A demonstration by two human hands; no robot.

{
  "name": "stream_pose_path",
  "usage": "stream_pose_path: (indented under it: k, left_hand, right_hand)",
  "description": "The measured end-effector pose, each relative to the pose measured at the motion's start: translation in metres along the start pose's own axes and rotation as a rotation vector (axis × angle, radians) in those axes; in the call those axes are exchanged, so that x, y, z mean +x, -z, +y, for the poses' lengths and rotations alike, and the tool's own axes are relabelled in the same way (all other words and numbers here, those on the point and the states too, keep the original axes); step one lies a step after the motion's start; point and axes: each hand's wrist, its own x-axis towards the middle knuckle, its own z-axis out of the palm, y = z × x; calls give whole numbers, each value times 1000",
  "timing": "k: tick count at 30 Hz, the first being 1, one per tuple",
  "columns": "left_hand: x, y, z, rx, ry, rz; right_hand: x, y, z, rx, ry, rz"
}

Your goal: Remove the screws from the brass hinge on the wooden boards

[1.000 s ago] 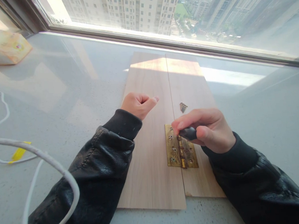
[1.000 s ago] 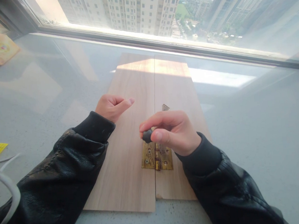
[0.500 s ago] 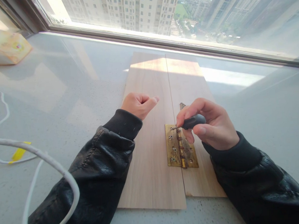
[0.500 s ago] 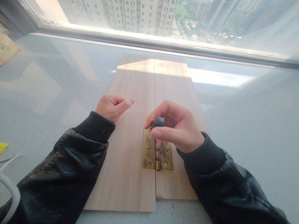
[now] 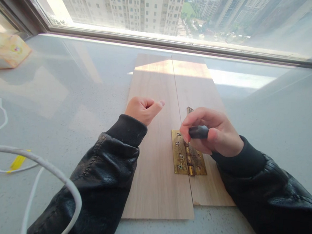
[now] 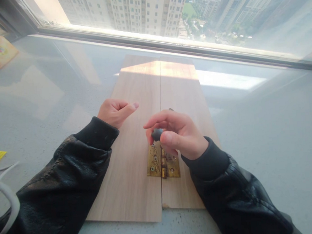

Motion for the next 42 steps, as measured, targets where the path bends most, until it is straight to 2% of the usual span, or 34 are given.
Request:
stream_pose_path:
  k: [4, 10, 15, 18, 26, 37, 42]
  left_hand:
    - [0, 0, 1, 3, 8, 6]
    - [1, 0, -1, -6, -2, -2]
    - [2, 0, -3, -9, -10, -6]
    - [2, 0, -3, -9, -11, 0]
    - [1, -1, -3, -16, -12, -2]
    - [2, 0, -4, -12, -8, -6]
    - [2, 0, -3, -12, -3, -1]
  right_hand:
    - [2, -2, 0, 41, 9, 54]
    - [6, -5, -4, -95, 113, 157]
    - [5, -7, -3, -107, 58, 148]
    - [5, -7, -1, -74, 73, 150]
    - [2, -5, -6, -38, -18, 59]
    - [2, -16, -14, -222, 84, 247]
    - [5, -20, -16, -259, 59, 236]
